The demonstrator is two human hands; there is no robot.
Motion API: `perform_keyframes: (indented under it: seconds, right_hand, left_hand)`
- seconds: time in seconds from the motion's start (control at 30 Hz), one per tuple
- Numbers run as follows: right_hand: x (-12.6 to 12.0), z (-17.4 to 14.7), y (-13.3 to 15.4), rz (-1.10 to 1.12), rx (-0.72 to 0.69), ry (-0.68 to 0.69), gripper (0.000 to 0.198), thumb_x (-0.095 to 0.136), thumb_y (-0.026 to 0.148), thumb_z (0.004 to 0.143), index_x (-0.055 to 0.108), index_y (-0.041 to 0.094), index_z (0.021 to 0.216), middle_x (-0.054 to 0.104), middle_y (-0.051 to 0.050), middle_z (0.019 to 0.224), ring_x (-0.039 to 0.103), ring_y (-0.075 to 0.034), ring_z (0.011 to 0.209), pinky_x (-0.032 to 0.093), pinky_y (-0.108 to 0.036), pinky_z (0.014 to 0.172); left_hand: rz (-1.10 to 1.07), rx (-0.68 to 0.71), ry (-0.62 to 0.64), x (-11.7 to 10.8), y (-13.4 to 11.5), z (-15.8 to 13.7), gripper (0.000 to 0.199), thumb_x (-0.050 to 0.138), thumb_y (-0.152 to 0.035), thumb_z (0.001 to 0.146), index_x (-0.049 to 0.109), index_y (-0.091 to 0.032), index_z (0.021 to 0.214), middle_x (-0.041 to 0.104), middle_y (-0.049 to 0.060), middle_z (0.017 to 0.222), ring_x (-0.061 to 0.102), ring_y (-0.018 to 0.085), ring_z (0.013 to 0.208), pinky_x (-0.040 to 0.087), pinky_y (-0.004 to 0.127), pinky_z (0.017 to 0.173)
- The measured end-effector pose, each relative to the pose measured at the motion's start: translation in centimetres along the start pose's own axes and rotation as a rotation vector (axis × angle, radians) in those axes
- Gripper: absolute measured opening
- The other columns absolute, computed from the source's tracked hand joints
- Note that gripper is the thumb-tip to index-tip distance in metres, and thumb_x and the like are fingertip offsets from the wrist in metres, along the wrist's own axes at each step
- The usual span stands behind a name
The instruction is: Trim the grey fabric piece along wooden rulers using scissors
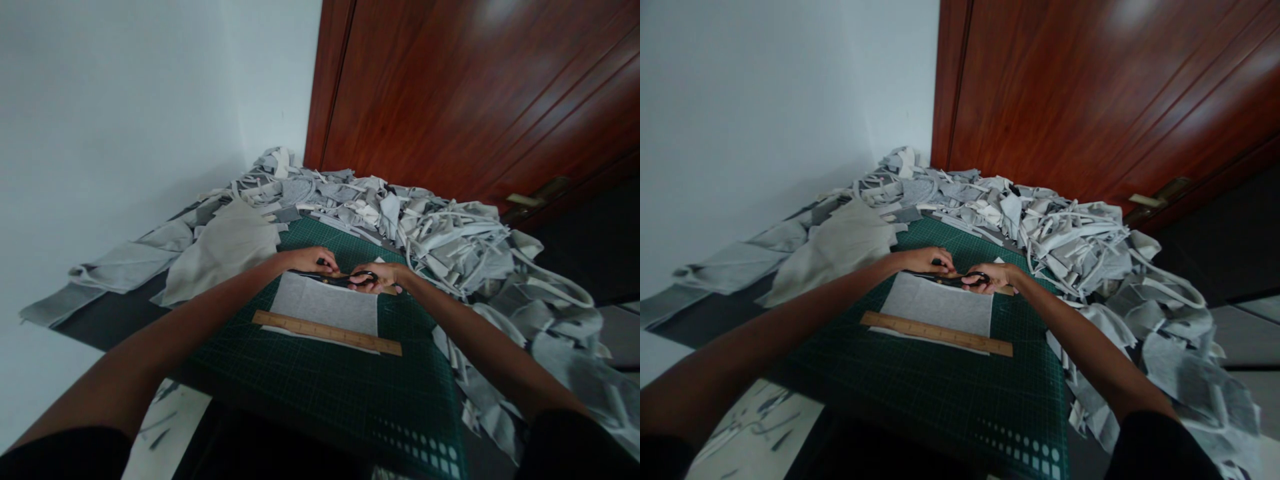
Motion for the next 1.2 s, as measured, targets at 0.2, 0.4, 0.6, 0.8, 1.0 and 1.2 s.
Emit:
perform_keyframes:
  seconds: [0.2,0.4,0.6,0.8,1.0,1.2]
  right_hand:
    - [0.20,-0.01,0.09,-0.025,-0.019,0.032,0.037,0.070,0.049,0.090,0.055,0.015,0.091,0.034,0.011,0.055,0.019,-0.003,0.042,0.024,-0.012,0.033]
    - [0.32,0.02,0.17,-0.031,-0.028,0.025,0.038,0.070,0.049,0.090,0.056,0.015,0.087,0.032,0.011,0.055,0.019,-0.003,0.042,0.023,-0.012,0.032]
    - [0.15,0.23,0.14,-0.011,-0.012,0.012,0.036,0.071,0.047,0.088,0.057,0.015,0.084,0.033,0.011,0.052,0.020,-0.003,0.039,0.024,-0.013,0.031]
    - [0.12,0.36,-0.13,0.019,-0.005,0.033,0.034,0.068,0.046,0.091,0.055,0.016,0.083,0.033,0.011,0.052,0.020,-0.004,0.039,0.025,-0.012,0.031]
    - [0.30,0.54,-0.05,0.017,-0.025,0.031,0.033,0.065,0.046,0.093,0.053,0.016,0.087,0.031,0.011,0.055,0.020,-0.004,0.041,0.024,-0.011,0.032]
    - [0.72,0.95,0.65,0.007,-0.009,0.065,0.031,0.063,0.045,0.095,0.052,0.016,0.089,0.032,0.010,0.055,0.020,-0.004,0.040,0.026,-0.011,0.033]
  left_hand:
    - [-0.003,0.007,0.001,-0.04,-0.25,-0.06,0.025,0.068,-0.043,0.096,0.080,-0.024,0.107,0.074,0.008,0.105,0.064,0.022,0.101,0.042,0.033,0.095]
    - [-0.001,-0.005,-0.011,-0.03,-0.19,-0.10,0.029,0.069,-0.047,0.095,0.081,-0.024,0.108,0.074,0.008,0.104,0.063,0.021,0.099,0.041,0.033,0.095]
    - [0.005,0.001,-0.009,0.03,0.05,-0.09,0.035,0.067,-0.054,0.095,0.081,-0.024,0.109,0.074,0.009,0.104,0.063,0.022,0.099,0.041,0.034,0.095]
    - [-0.010,-0.011,-0.007,-0.03,-0.09,-0.06,0.040,0.068,-0.057,0.093,0.081,-0.022,0.107,0.075,0.008,0.103,0.063,0.021,0.098,0.041,0.033,0.095]
    - [0.014,-0.009,0.004,0.00,0.18,-0.04,0.032,0.067,-0.050,0.095,0.080,-0.024,0.108,0.074,0.008,0.104,0.063,0.021,0.101,0.041,0.032,0.095]
    - [0.032,0.018,0.020,0.05,0.15,0.05,0.024,0.064,-0.037,0.097,0.080,-0.022,0.109,0.073,0.008,0.104,0.064,0.021,0.100,0.043,0.031,0.094]
Point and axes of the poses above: each hand's wrist, its own z-axis towards the middle knuckle, its own x-axis out of the palm, y = z × x, the point moved 4 cm from there along z, towards the middle knuckle
